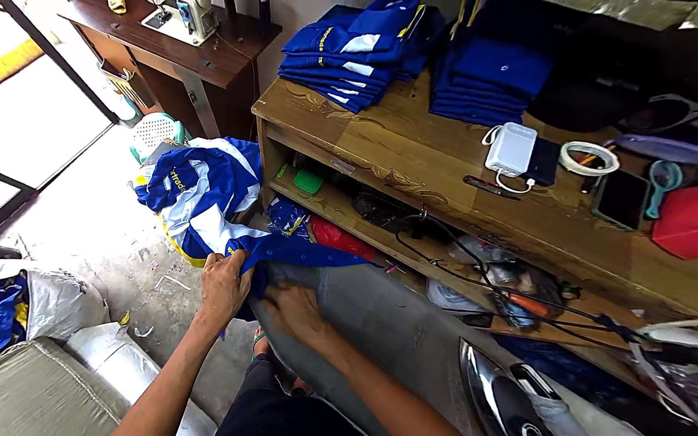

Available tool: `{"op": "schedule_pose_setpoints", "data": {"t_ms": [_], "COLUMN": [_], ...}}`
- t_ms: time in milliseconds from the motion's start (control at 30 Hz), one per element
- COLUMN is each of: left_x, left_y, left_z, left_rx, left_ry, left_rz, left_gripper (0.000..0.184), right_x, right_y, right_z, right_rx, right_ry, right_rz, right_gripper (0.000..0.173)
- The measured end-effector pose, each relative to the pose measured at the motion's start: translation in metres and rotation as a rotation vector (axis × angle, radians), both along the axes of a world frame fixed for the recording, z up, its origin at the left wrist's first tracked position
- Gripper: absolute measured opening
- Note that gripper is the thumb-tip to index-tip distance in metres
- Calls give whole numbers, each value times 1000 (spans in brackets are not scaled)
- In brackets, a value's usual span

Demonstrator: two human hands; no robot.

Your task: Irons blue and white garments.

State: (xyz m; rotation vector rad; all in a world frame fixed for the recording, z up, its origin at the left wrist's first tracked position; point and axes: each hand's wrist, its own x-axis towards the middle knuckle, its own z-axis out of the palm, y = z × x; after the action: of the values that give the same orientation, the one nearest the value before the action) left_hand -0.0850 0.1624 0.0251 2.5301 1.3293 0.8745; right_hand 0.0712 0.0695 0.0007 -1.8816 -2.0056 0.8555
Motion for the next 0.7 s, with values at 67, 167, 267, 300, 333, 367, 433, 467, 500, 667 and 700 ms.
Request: {"op": "schedule_pose_setpoints", "data": {"t_ms": [67,167,267,300,333,367,433,467,500,667,700], "left_x": [-3,-12,-22,-21,-19,-16,-4,3,11,30,30], "left_y": [-2,-16,-40,-48,-55,-60,-67,-70,-72,-80,-82], "left_z": [-2,-3,-10,-16,-24,-35,-56,-63,-65,-68,-74], "left_rx": [-5,-30,-98,-121,-137,-152,-192,-207,-198,-137,-139], "left_ry": [2,1,11,14,20,29,48,53,49,61,91], "left_rz": [-10,-42,-89,-111,-134,-157,-198,-213,-222,-246,-249], "left_gripper": [24,25,21,20,19,20,22,22,22,22,22], "right_x": [-8,-9,5,12,21,30,48,54,57,79,91], "right_y": [-2,11,19,17,14,13,11,10,10,-6,-7], "right_z": [10,-3,-27,-37,-43,-49,-59,-64,-69,-75,-76], "right_rx": [-155,-7,219,273,291,267,194,192,209,293,243], "right_ry": [278,380,96,-8,-98,-165,-202,-181,-158,-134,-167], "right_rz": [138,53,-61,-83,-106,-128,-157,-173,-196,-299,-344], "right_gripper": [30,28,30,31,35,40,48,49,49,46,51]}}
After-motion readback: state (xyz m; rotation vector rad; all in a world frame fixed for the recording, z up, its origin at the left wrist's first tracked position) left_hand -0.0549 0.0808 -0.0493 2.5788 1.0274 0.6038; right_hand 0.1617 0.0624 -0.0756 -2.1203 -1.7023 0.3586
